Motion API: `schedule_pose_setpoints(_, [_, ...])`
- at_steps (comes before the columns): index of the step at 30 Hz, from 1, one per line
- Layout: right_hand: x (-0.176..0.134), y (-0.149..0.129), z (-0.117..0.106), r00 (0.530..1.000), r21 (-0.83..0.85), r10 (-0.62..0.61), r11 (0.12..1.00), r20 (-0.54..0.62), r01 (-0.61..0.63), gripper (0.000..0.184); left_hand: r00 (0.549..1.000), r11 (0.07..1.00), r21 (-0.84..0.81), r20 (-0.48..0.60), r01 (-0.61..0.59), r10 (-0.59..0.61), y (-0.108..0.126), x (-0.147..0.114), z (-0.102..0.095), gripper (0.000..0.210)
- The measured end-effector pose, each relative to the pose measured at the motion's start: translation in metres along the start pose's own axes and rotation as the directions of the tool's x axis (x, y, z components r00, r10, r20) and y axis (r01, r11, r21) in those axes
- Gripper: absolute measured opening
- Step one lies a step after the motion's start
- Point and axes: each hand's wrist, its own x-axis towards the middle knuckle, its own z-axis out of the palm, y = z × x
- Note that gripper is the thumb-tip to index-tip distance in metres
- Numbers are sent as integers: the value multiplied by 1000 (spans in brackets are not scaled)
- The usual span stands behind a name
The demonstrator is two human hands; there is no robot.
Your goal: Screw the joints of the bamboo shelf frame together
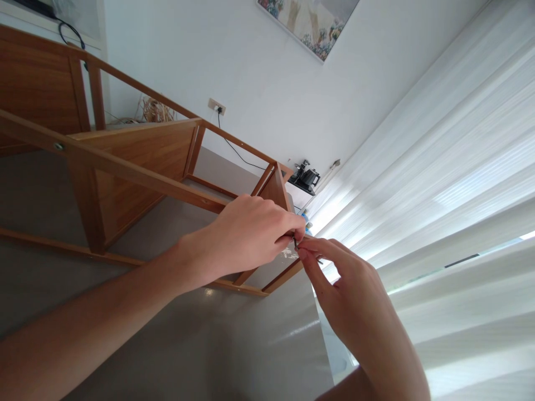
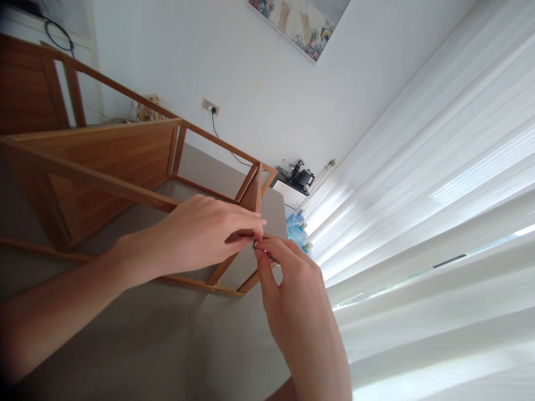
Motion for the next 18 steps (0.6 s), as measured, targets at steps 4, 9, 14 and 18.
schedule_pose_setpoints(4, [0, 1, 0, 1000, -15, -11, 1000, -4, 11, 21, 1000, 1000, -2, -9, -9, 9, -2, 0, 0, 20])
schedule_pose_setpoints(9, [-1, 1, 0, 1000, -32, 6, 999, 0, -6, 23, 1000, 1000, -8, 4, -16, 16, -2, 0, -1, 21])
schedule_pose_setpoints(14, [-1, 2, -1, 1000, -41, -11, 999, -9, 11, 25, 1000, 1000, 5, -4, -16, 16, -1, -1, -1, 21])
schedule_pose_setpoints(18, [0, 0, 1, 1000, -47, -7, 999, -16, 6, 26, 1000, 1000, 3, 1, -16, 16, -1, -1, -1, 21])
